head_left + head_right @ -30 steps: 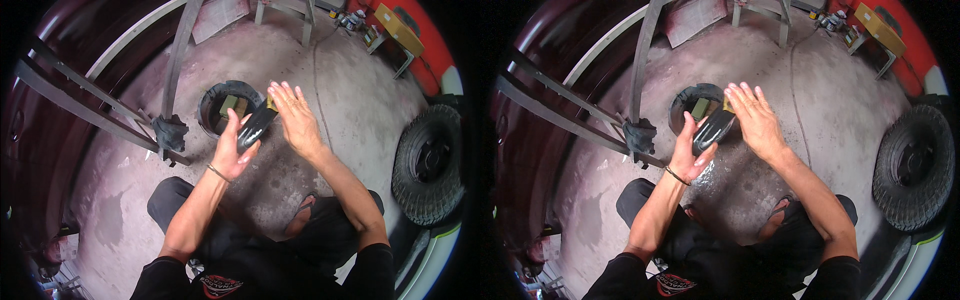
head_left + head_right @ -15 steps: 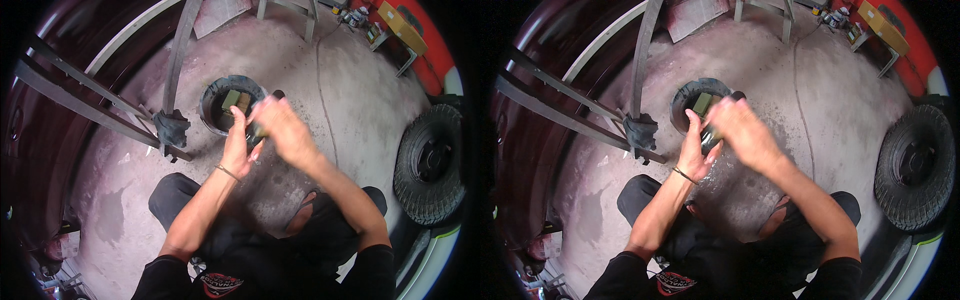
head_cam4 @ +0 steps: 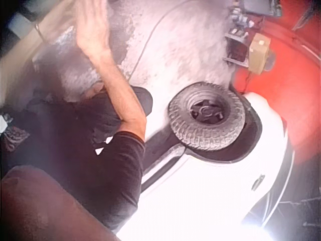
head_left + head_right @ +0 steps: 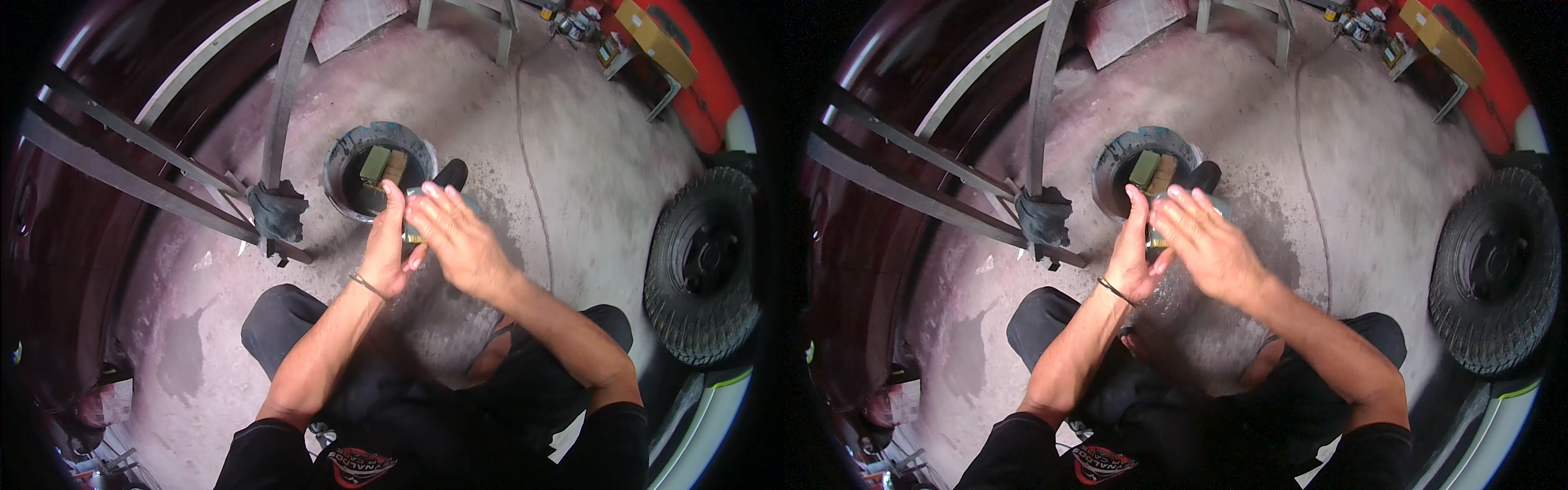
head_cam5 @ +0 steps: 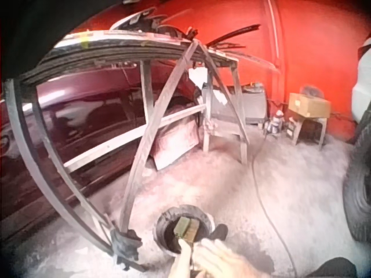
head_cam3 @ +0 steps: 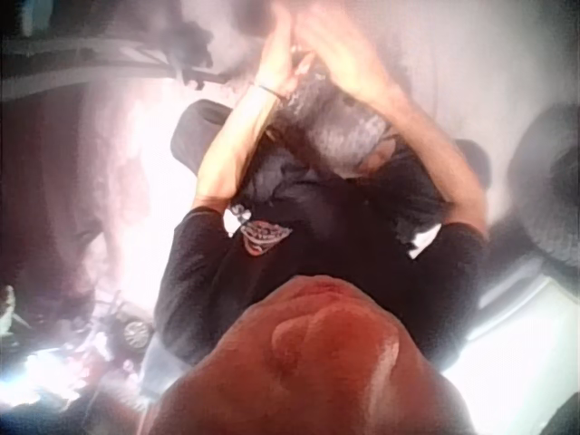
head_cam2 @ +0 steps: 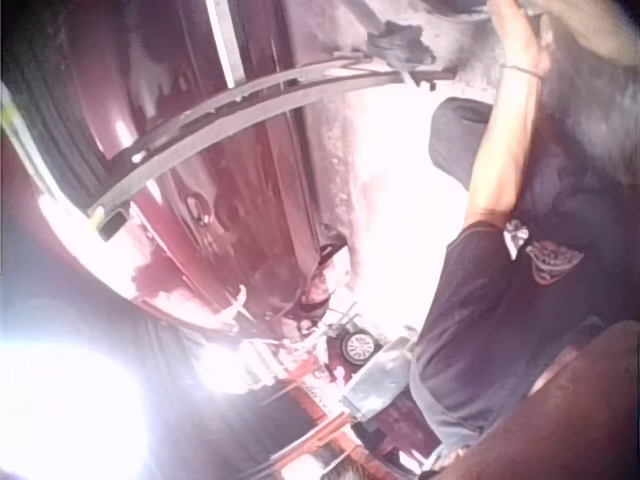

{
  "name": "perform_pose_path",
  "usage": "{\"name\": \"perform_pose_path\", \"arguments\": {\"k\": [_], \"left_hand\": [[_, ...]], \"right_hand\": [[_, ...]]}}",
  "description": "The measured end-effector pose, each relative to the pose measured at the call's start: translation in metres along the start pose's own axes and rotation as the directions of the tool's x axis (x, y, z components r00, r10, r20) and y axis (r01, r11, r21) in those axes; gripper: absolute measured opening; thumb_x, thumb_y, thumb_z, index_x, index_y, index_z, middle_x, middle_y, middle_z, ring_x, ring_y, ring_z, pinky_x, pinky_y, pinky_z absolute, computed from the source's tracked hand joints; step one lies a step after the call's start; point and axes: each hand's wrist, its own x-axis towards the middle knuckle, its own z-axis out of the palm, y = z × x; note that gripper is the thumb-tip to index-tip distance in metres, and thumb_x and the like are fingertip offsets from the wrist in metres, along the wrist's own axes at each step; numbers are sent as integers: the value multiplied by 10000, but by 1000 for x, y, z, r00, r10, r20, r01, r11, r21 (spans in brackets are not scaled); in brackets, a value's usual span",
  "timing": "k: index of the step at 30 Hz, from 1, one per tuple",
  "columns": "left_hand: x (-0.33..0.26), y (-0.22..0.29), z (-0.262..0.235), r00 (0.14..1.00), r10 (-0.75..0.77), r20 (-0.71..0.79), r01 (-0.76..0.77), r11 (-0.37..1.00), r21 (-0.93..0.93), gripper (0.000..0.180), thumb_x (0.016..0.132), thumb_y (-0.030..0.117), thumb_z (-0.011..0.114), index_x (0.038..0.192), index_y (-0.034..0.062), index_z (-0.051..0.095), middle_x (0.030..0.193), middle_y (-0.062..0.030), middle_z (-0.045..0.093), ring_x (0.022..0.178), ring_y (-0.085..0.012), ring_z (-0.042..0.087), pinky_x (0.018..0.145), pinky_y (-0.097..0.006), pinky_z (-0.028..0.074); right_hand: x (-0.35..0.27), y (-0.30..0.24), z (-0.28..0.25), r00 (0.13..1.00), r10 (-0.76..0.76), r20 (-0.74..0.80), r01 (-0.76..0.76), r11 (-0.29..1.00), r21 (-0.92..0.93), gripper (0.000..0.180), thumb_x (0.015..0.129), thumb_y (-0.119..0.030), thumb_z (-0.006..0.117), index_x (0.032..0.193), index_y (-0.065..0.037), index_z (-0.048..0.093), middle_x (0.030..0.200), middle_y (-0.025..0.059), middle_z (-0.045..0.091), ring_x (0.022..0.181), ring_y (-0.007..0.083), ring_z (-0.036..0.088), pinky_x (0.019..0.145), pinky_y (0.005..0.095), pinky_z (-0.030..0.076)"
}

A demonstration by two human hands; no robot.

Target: The person sits on the floor and scrubs a black car door handle with a wet sponge, then wipes it with a cloth. They repeat this process, alternating between scrubbing and wiping, while occasionally dipping the sponge into a bucket of water.

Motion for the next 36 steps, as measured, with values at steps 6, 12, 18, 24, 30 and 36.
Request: {"name": "perform_pose_path", "arguments": {"k": [6, 12, 18, 24, 30, 36], "left_hand": [[10, 29, -32, 972, -139, 192, 122, 988, 95, 889, 1013, 853, 394, 1119, 15, 671, 622, 3, 556, 343, -76, 375, 344, -219, 293], [26, 56, -47, 911, -245, 333, 279, 959, -56, 1154, 995, 907, 286, 1153, -166, 683, 672, -117, 634, 409, -136, 450, 375, -240, 348], [43, 34, -45, 923, 32, 383, 35, 986, -166, 1185, 1015, 890, 216, 1506, -155, 483, 1335, -284, 673, 866, -256, 664, 783, -374, 546], [32, -14, 4, 923, 345, 172, -351, 936, 6, 629, 1159, 434, 524, 1635, 37, 420, 1592, -143, 560, 1370, -232, 609, 1168, -433, 483], [33, -12, 4, 910, 415, 8, -413, 908, -68, 487, 1195, 384, 426, 1551, 61, 501, 1414, -128, 683, 1196, -235, 712, 1043, -403, 570], [36, -18, 9, 860, 509, -23, -508, 861, 26, 402, 1195, 364, 434, 1388, 39, 572, 1287, -118, 713, 1058, -222, 740, 956, -385, 604]], "right_hand": [[20, 50, -52, 952, 295, 83, -306, 928, 213, 531, 950, -91, 700, 1465, -28, 586, 1398, 202, 657, 1307, 388, 635, 1136, 471, 504], [8, 30, -66, 900, 366, 237, -410, 894, 178, 489, 998, -306, 760, 1378, -28, 629, 1210, 167, 708, 1073, 388, 723, 931, 479, 578], [11, 30, -58, 756, 642, 128, -651, 717, 251, 505, 988, -396, 776, 1290, -5, 676, 1106, 216, 757, 1039, 388, 747, 888, 464, 578], [14, -4, -29, 678, 715, 170, -735, 647, 205, 492, 982, -445, 749, 1212, -17, 678, 918, 208, 754, 898, 414, 756, 803, 514, 573], [21, -25, -15, 660, 696, 284, -751, 616, 236, 512, 923, -402, 807, 1232, -20, 665, 855, 227, 738, 864, 436, 754, 768, 530, 578], [41, -13, -23, 629, 708, 320, -776, 555, 298, 527, 915, -391, 841, 1279, -40, 693, 871, 186, 751, 868, 349, 763, 778, 469, 577]]}}
